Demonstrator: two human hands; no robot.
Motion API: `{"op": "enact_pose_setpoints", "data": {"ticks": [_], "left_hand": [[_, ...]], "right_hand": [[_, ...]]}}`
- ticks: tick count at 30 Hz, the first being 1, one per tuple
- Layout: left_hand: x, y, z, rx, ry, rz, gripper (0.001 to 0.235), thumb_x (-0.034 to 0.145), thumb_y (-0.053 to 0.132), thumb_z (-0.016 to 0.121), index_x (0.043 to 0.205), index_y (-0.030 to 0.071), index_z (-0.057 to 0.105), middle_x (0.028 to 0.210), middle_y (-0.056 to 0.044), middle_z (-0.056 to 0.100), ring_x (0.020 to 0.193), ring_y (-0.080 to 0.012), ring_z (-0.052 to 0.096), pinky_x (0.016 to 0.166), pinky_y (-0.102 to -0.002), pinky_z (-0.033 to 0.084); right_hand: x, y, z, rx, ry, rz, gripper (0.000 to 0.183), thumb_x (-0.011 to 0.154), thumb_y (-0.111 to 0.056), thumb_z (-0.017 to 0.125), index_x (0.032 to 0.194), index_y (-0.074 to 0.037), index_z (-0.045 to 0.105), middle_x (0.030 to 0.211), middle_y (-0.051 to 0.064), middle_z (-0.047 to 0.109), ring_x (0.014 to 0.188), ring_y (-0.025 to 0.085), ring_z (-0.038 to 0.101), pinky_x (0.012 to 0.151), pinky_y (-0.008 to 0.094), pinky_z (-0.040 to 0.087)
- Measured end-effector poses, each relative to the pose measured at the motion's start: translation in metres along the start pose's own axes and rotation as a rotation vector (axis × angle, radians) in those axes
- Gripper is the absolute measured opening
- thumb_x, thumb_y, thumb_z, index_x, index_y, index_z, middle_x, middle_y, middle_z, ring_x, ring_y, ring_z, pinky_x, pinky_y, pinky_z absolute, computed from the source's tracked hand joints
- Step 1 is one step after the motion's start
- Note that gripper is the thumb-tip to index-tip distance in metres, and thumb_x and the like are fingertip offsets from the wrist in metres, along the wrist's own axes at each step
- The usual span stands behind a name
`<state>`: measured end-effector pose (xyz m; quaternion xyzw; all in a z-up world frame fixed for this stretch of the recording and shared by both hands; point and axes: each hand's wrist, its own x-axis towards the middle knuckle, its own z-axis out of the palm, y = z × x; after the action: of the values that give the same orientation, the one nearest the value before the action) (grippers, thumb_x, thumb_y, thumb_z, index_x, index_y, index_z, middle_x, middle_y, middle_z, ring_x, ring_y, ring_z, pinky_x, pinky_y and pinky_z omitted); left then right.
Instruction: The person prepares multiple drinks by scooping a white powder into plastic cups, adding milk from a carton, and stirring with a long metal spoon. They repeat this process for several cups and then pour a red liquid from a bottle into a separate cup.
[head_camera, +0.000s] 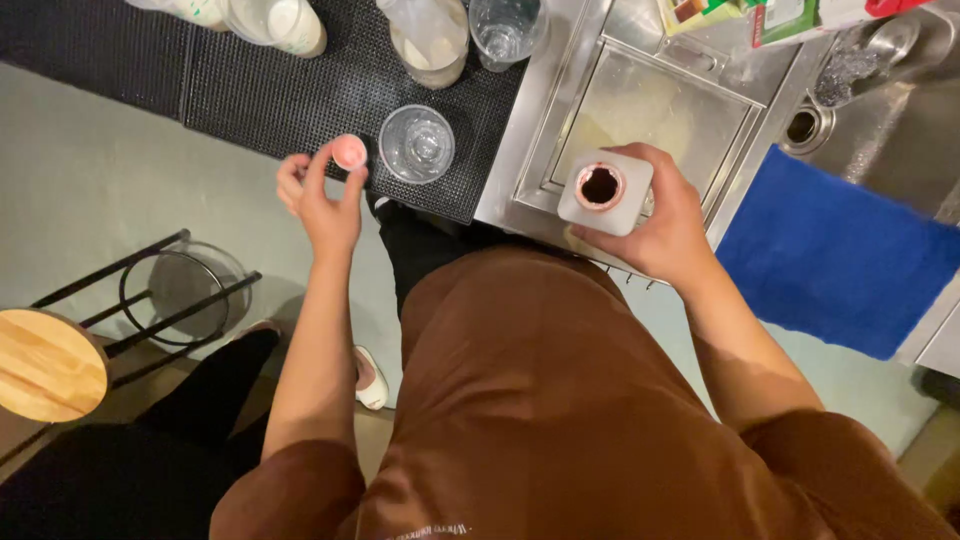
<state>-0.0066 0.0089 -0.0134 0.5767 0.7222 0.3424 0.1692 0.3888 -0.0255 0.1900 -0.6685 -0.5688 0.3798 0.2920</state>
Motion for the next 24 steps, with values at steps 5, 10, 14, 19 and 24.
{"op": "enact_pose_setpoints", "data": {"ticks": [5,10,14,19,24], "left_hand": [[0.015,-0.017,0.018,0.199,0.067,0.018,0.063,0.086,0.038,0.091,0.141,0.029,0.062,0.136,-0.007,0.040,0.125,-0.0375,0.037,0.098,-0.057,0.034],[-0.005,0.036,0.013,0.054,0.058,0.142,0.093,0.069,0.026,0.093,0.149,0.013,0.045,0.142,-0.014,0.042,0.134,-0.0384,0.039,0.106,-0.052,0.029],[-0.021,0.073,0.043,-0.225,-0.091,0.179,0.106,0.060,0.026,0.102,0.143,0.006,0.039,0.145,-0.020,0.049,0.134,-0.0431,0.047,0.111,-0.056,0.030],[-0.008,0.128,0.033,-0.331,-0.127,0.134,0.079,0.066,0.026,0.096,0.127,0.015,0.048,0.124,-0.004,0.064,0.118,-0.0313,0.061,0.097,-0.055,0.043],[-0.006,0.196,-0.030,-0.561,-0.405,0.515,0.057,0.083,0.005,0.084,0.133,0.003,0.057,0.128,-0.018,0.051,0.122,-0.0336,0.057,0.112,-0.042,0.047]], "right_hand": [[0.002,0.000,0.001,-0.049,0.044,0.092,0.088,0.060,-0.029,0.104,0.133,-0.017,0.056,0.120,0.012,0.070,0.116,0.036,0.067,0.106,0.051,0.048],[-0.002,-0.011,-0.008,-0.068,0.091,0.154,0.087,0.059,-0.027,0.103,0.131,-0.017,0.055,0.120,0.015,0.069,0.115,0.040,0.067,0.104,0.053,0.048],[0.003,-0.001,-0.022,-0.297,0.045,-0.074,0.080,0.061,-0.026,0.098,0.132,-0.018,0.062,0.119,0.012,0.068,0.113,0.040,0.067,0.100,0.053,0.049],[0.012,-0.001,-0.052,-0.566,0.067,-0.412,0.081,0.060,-0.028,0.098,0.135,-0.020,0.070,0.110,0.006,0.069,0.107,0.031,0.069,0.096,0.042,0.050],[0.013,-0.011,-0.081,-0.972,-0.077,-0.480,0.079,0.066,-0.026,0.086,0.143,-0.018,0.069,0.110,0.010,0.060,0.098,0.036,0.058,0.081,0.044,0.036]]}}
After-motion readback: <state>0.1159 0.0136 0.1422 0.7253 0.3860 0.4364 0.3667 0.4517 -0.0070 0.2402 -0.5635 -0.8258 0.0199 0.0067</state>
